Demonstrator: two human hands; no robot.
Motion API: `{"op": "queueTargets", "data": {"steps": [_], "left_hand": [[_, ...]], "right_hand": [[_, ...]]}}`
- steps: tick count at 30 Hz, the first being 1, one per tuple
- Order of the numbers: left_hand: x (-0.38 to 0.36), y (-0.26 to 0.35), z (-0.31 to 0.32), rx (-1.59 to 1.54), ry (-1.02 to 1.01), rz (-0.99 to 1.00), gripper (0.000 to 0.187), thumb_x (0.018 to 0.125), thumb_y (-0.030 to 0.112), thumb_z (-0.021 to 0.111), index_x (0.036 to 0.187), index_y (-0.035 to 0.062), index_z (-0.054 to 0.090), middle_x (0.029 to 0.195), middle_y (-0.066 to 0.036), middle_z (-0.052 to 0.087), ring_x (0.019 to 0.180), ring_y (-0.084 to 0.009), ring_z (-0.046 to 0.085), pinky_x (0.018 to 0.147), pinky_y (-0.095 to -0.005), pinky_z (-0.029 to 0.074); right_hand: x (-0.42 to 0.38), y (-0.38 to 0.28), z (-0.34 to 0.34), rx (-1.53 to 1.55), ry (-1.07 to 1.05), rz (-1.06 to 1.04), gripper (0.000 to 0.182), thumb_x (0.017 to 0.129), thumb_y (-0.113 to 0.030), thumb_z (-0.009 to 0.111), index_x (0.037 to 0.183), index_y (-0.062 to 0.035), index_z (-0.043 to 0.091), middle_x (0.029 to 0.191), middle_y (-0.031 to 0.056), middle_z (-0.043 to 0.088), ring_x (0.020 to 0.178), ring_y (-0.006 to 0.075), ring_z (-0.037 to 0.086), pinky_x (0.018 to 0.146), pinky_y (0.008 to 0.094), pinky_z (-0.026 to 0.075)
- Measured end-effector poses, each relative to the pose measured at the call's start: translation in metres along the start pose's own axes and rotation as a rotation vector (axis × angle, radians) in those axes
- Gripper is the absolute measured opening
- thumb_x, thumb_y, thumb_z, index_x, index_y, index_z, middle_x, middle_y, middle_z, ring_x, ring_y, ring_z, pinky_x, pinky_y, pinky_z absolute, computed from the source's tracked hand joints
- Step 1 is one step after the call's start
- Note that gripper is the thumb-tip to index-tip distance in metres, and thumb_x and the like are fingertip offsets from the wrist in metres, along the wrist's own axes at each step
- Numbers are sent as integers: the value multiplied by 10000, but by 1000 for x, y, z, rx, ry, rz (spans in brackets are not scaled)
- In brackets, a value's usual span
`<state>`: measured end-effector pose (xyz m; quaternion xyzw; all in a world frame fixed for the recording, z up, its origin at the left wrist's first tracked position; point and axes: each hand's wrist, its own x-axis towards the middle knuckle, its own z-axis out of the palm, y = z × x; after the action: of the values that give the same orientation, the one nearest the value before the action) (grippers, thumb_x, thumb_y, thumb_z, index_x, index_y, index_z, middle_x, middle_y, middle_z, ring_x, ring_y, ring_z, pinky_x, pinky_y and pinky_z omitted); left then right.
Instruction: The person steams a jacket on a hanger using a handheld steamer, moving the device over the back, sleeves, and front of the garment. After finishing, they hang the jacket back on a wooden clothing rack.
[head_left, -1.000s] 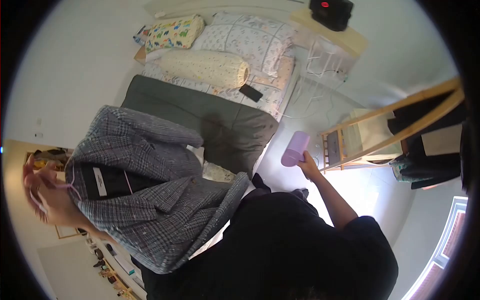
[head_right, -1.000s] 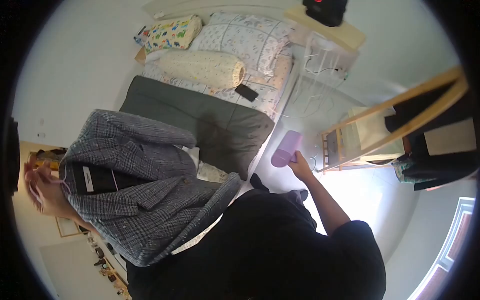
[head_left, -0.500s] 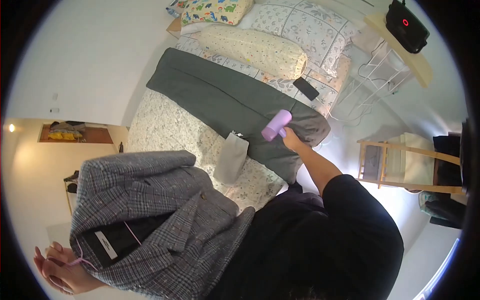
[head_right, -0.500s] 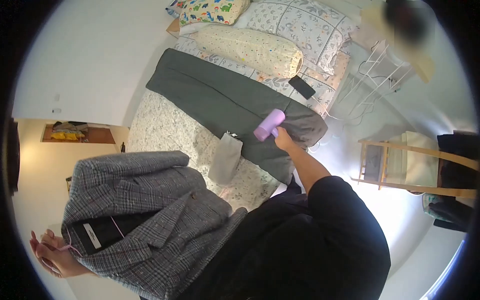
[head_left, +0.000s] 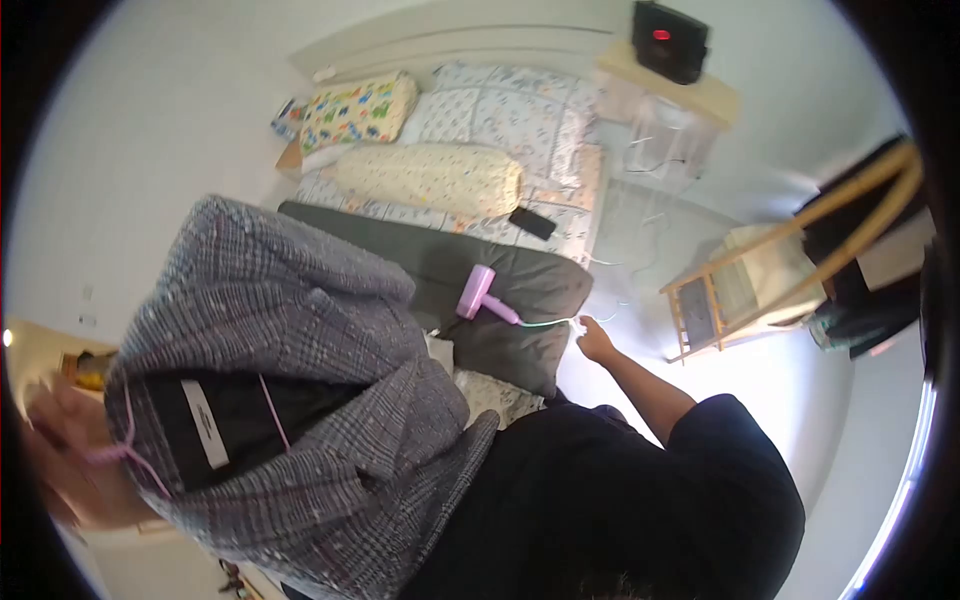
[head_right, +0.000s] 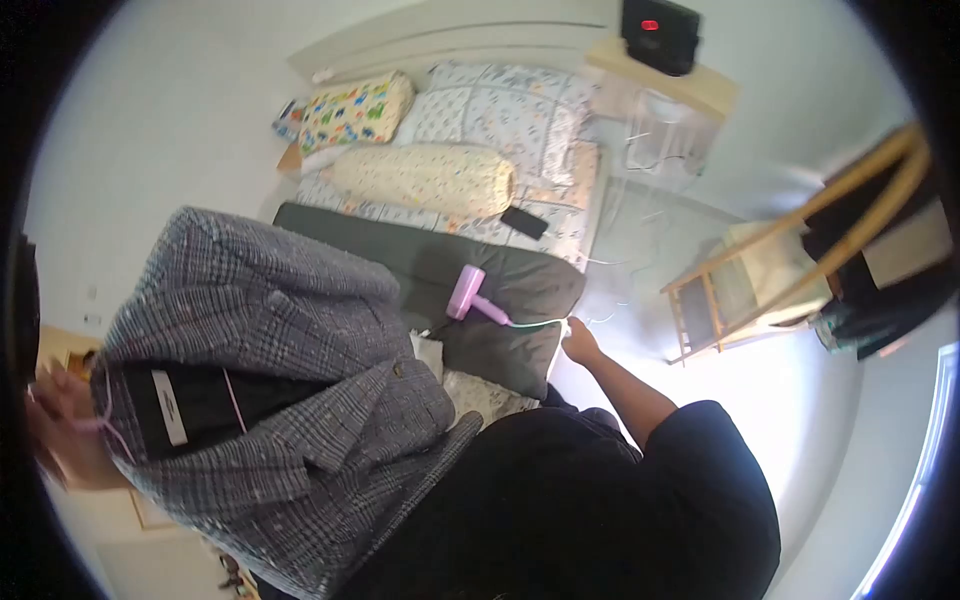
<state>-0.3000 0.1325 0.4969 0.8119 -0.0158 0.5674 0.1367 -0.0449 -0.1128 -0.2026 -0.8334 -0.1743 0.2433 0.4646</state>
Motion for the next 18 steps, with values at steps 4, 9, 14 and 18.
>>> {"op": "queueTargets", "data": {"steps": [4, 9, 14, 18], "left_hand": [[61, 0, 13, -527, -281, -4, 196, 966, 170, 474, 995, -5, 559, 854, -73, 469, 651, -103, 415, 643, -261, 412], [96, 20, 74, -491, -164, 418, 289, 946, 147, 532, 1150, -52, 580, 742, -58, 455, 598, -81, 395, 674, -296, 411], [67, 57, 80, -1069, 116, 241, 315, 921, 233, 569, 1066, -34, 651, 903, -180, 657, 521, -67, 456, 602, -269, 426], [91, 39, 96, -1521, 43, 222, 271, 932, 198, 557, 1071, -18, 641, 1037, -231, 649, 513, -76, 464, 578, -277, 432]], "right_hand": [[-98, 41, -69, 17, 250, 158, 525, 753, -94, 532, 1261, 13, 455, 1256, 244, 512, 1200, 368, 475, 1023, 392, 373], [-237, 17, -100, 86, 625, 260, 453, 746, -95, 567, 1183, 9, 511, 1217, 209, 551, 1177, 346, 501, 1012, 376, 381], [-343, -52, -100, 298, 788, 259, 399, 801, -107, 585, 1182, -6, 528, 1187, 137, 587, 1072, 277, 576, 927, 358, 445], [-432, -185, -104, 513, 872, 226, 404, 835, -89, 543, 1229, -5, 503, 1141, 95, 600, 878, 170, 616, 743, 289, 494]]}}
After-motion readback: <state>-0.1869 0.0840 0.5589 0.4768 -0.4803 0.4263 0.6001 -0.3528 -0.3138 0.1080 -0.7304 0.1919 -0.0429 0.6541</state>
